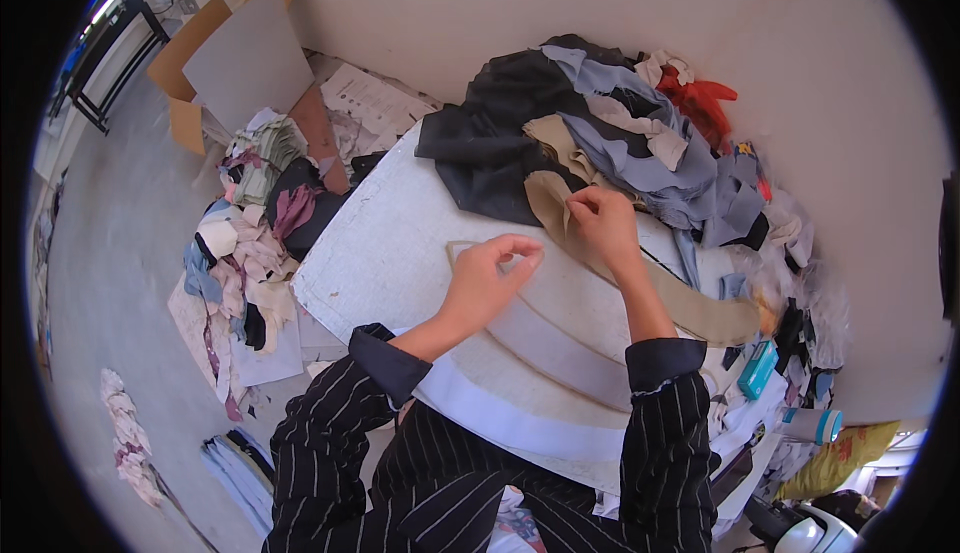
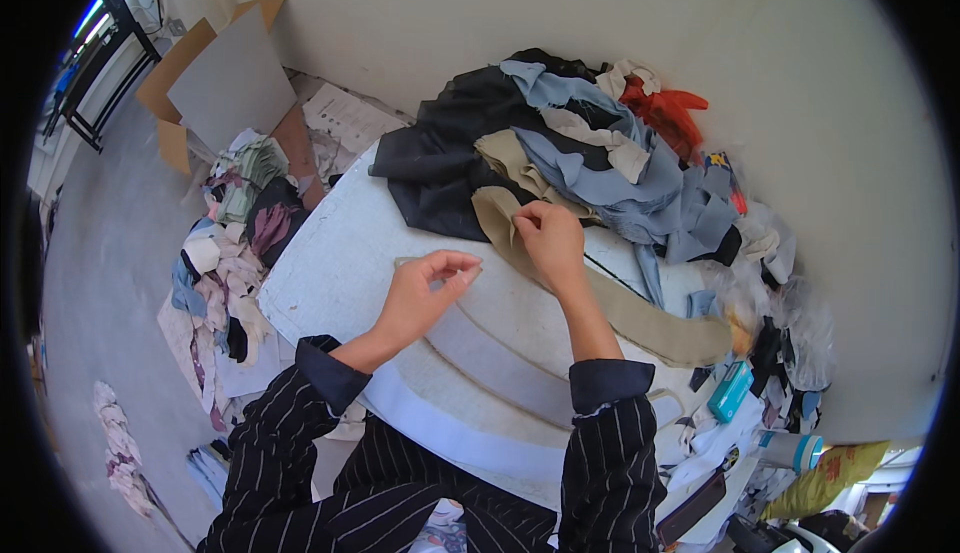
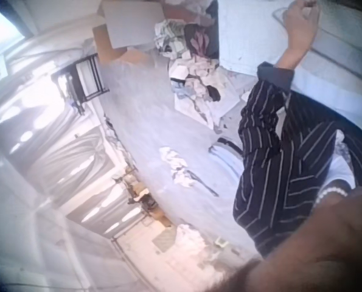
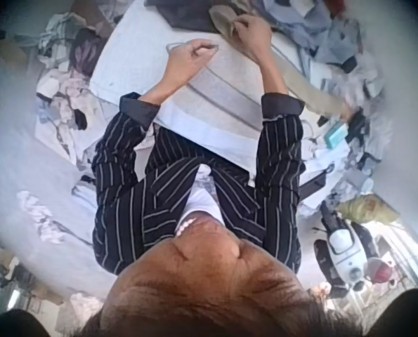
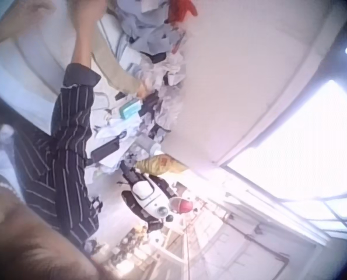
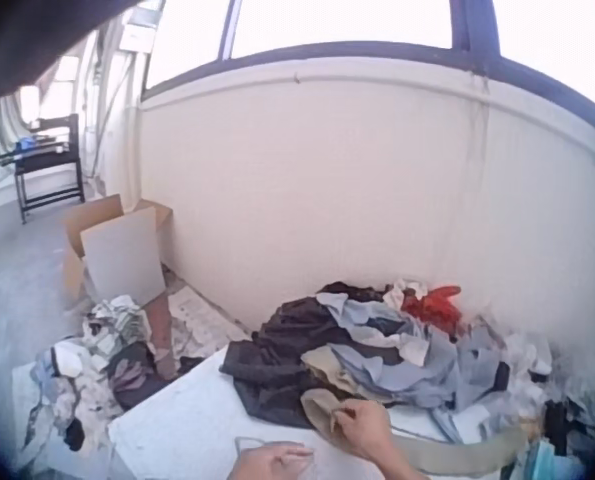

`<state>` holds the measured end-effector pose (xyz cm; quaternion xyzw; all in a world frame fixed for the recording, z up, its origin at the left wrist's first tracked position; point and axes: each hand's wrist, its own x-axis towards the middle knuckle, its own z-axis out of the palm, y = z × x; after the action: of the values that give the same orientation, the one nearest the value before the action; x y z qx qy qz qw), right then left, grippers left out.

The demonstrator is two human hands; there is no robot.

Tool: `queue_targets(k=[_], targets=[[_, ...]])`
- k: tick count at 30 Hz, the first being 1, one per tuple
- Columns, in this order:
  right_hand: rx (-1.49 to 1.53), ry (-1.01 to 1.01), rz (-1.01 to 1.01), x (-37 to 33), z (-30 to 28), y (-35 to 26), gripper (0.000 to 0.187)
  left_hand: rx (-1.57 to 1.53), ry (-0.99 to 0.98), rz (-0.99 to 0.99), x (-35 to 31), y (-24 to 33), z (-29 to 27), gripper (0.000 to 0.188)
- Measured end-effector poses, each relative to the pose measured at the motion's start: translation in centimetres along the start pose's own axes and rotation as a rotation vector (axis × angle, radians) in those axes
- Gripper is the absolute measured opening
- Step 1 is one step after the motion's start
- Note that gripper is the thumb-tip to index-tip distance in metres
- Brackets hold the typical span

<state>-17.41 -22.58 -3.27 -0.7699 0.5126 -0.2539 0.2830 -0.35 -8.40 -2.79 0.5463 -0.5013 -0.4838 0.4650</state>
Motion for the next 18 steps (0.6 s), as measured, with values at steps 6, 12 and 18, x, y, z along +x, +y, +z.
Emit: queue_targets(k=[6, 12, 18], targets=[[0.136, 0.065, -0.145, -2.4, -2.4, -2.4, 0.011, -0.369, 0.047, -0.179, 1.9, 1.2, 2.1, 0.035], [0.055, 0.139, -0.511, -5.5, -4.1, -4.2, 0.028, -0.631, -0.017, -0.143, 3.4, 1.9, 2.5, 0.033], [0.127, -0.311, -0.122, -7.5, -10.0, 0.8, 0.056, -0.368, 0.01, 0.042, 3.3, 2.8, 3.3, 0.03]])
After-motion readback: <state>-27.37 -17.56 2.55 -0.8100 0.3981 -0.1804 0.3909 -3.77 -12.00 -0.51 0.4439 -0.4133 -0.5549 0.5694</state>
